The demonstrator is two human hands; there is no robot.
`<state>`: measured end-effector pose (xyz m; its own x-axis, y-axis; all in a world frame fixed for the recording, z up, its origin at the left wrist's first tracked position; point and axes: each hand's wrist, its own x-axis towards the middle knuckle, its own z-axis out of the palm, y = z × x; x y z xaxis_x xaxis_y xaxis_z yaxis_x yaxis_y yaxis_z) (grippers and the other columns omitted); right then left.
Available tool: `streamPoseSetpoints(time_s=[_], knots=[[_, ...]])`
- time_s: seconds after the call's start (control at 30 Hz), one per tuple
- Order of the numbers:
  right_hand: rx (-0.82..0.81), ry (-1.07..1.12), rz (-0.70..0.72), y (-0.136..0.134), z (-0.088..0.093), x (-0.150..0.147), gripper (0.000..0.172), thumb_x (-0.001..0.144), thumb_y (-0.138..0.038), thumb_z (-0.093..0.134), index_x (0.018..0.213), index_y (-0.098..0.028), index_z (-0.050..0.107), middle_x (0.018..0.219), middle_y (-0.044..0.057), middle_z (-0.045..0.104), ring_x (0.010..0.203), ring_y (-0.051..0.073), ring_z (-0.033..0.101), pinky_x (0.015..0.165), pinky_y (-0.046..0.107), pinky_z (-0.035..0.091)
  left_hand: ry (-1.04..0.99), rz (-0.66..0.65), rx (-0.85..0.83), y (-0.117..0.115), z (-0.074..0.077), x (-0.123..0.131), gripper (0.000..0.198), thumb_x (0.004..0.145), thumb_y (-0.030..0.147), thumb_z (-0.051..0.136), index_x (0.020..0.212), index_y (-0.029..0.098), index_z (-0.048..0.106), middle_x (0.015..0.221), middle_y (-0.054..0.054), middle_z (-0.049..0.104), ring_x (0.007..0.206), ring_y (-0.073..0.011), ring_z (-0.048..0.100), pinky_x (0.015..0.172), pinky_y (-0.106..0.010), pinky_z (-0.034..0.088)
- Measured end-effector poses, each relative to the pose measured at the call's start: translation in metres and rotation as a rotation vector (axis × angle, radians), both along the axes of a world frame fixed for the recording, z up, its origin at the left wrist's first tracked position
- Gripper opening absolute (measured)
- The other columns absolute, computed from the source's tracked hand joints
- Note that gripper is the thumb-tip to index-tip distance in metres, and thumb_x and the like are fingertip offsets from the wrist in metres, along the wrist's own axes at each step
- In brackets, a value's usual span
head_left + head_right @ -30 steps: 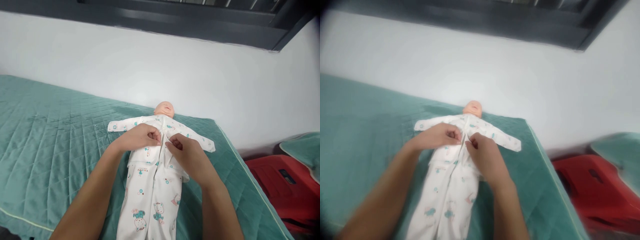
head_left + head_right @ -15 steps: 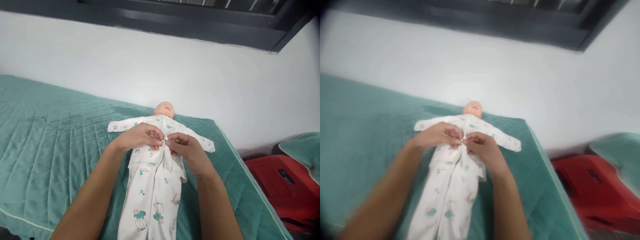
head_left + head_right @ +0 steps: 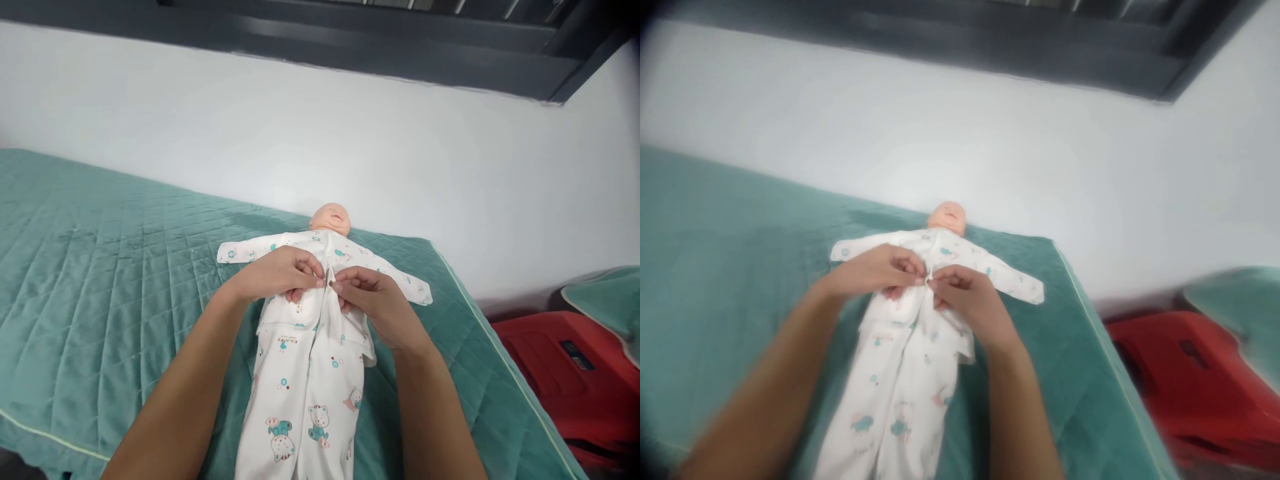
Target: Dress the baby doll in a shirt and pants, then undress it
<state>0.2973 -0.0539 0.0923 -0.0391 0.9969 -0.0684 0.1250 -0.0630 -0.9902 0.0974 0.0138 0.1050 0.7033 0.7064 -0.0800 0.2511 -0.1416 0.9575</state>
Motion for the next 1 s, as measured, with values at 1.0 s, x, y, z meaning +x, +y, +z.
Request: streamPoseSetpoints(time_s=[1.0], knots=[[0.008, 0.086, 0.069, 0.0, -0.002, -0.003, 0.018, 0.079, -0.031, 0.074, 0.09, -0.019, 0.067, 0.077, 0.002, 0.071, 0.067, 0.012, 0.067, 0.063, 0.023, 0.052, -0.245, -0.047, -0.158, 0.006, -0.014, 0.006, 0.029, 0.076, 0.036, 0.078, 0.083, 0.014, 0.06, 0.069, -0.002, 0.068, 0.058, -0.0114, 0.065, 0.057, -0.024, 0.055]])
